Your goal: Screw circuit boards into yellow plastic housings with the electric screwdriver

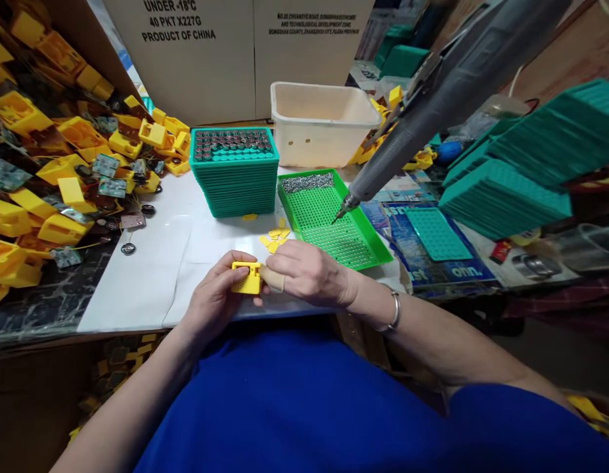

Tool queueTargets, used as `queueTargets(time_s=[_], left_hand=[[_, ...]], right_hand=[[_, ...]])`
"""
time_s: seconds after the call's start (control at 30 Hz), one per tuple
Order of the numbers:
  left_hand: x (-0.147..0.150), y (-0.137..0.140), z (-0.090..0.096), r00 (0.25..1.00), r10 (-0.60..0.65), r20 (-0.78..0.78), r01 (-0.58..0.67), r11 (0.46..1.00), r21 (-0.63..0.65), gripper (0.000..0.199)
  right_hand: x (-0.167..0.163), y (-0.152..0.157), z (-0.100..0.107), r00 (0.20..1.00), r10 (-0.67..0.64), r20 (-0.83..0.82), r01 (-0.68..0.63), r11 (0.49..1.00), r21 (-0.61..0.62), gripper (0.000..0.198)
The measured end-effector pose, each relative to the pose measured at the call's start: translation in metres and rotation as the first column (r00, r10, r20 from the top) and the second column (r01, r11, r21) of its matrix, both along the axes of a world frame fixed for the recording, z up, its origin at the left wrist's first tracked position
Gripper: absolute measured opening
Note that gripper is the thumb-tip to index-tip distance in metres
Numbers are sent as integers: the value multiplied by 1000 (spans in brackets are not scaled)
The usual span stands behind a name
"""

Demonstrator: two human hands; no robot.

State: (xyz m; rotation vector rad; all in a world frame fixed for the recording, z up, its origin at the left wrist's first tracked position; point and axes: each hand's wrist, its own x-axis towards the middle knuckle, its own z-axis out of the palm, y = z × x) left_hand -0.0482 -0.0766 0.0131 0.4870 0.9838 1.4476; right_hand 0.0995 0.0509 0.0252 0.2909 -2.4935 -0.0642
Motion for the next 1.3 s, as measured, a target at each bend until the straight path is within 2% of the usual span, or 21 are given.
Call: queueTargets(time_s=[0.03, 0.07, 0.13, 0.17, 0.23, 0.3, 0.37, 0.4, 0.47, 0.63, 0.77, 0.87, 0.93, 1.0, 1.07, 1.1, 1.13, 1.17, 1.2, 1.27, 1.3], left_hand=[[-1, 1, -1, 1000, -27, -1, 27, 1000, -4, 17], [-2, 2, -2, 999, -44, -7, 44, 999, -6, 17], [-1, 3, -4, 999, -37, -39, 37, 999, -3, 17], [0, 2, -5, 997, -23, -67, 24, 1000, 5, 17], [4, 1, -7, 988, -16, -151, 21, 999, 32, 20], [8, -1, -7, 959, -36, -280, 54, 997, 57, 24], [11, -4, -7, 900, -50, -433, 92, 993, 76, 24], [11, -4, -7, 862, -51, -503, 108, 990, 85, 23], [12, -5, -7, 794, -45, -606, 137, 985, 106, 21], [13, -7, -8, 679, -6, -734, 190, 967, 168, 20], [10, -7, -8, 642, 30, -766, 231, 945, 231, 21], [6, -5, -8, 631, 61, -773, 264, 921, 288, 25], [5, -4, -8, 647, 59, -761, 269, 915, 300, 26], [7, -2, -7, 703, 16, -711, 254, 928, 272, 24], [11, 1, -7, 813, -66, -578, 231, 948, 217, 22], [14, 4, -6, 868, -105, -485, 218, 959, 182, 21], [16, 7, -5, 911, -130, -391, 200, 969, 145, 20], [18, 10, -4, 940, -137, -311, 177, 979, 105, 20], [20, 13, -3, 958, -130, -254, 151, 987, 64, 20], [22, 19, 0, 973, -121, -198, 119, 993, -21, 22], [24, 22, 1, 976, -126, -179, 118, 992, -54, 24]], right_hand=[[1, 0, -1, 999, 15, -46, -12, 998, 66, 24], [1, 0, -2, 997, 7, -75, -3, 998, 60, 23], [2, -2, -4, 994, -84, -69, 72, 985, -156, 21], [3, -3, -4, 991, -131, -25, 116, 940, -321, 20], [4, -7, -2, 981, -167, 101, 193, 757, -624, 14], [5, -10, 1, 965, -141, 222, 262, 561, -785, 16], [5, -14, 5, 942, -123, 313, 335, 440, -833, 22], [5, -15, 7, 931, -125, 344, 364, 414, -834, 24], [4, -17, 11, 910, -153, 385, 413, 424, -806, 24], [3, -13, 22, 806, -205, 556, 569, 529, -629, 29], [2, -10, 26, 733, -145, 664, 610, 571, -549, 27], [0, -16, 19, 734, -236, 637, 628, 593, -504, 36], [0, -20, 14, 734, -292, 613, 636, 611, -471, 40], [5, -23, 12, 771, -311, 556, 600, 649, -468, 40], [17, -18, 16, 874, -351, 336, 481, 722, -497, 33], [26, -11, 21, 903, -408, 136, 419, 761, -496, 27], [37, -1, 27, 868, -486, -98, 385, 785, -485, 24], [48, 13, 33, 758, -561, -332, 373, 791, -484, 27], [60, 31, 39, 574, -632, -521, 394, 771, -500, 36], [83, 74, 49, 308, -738, -600, 342, 674, -654, 44], [91, 97, 52, 339, -776, -532, 294, 624, -724, 42]])
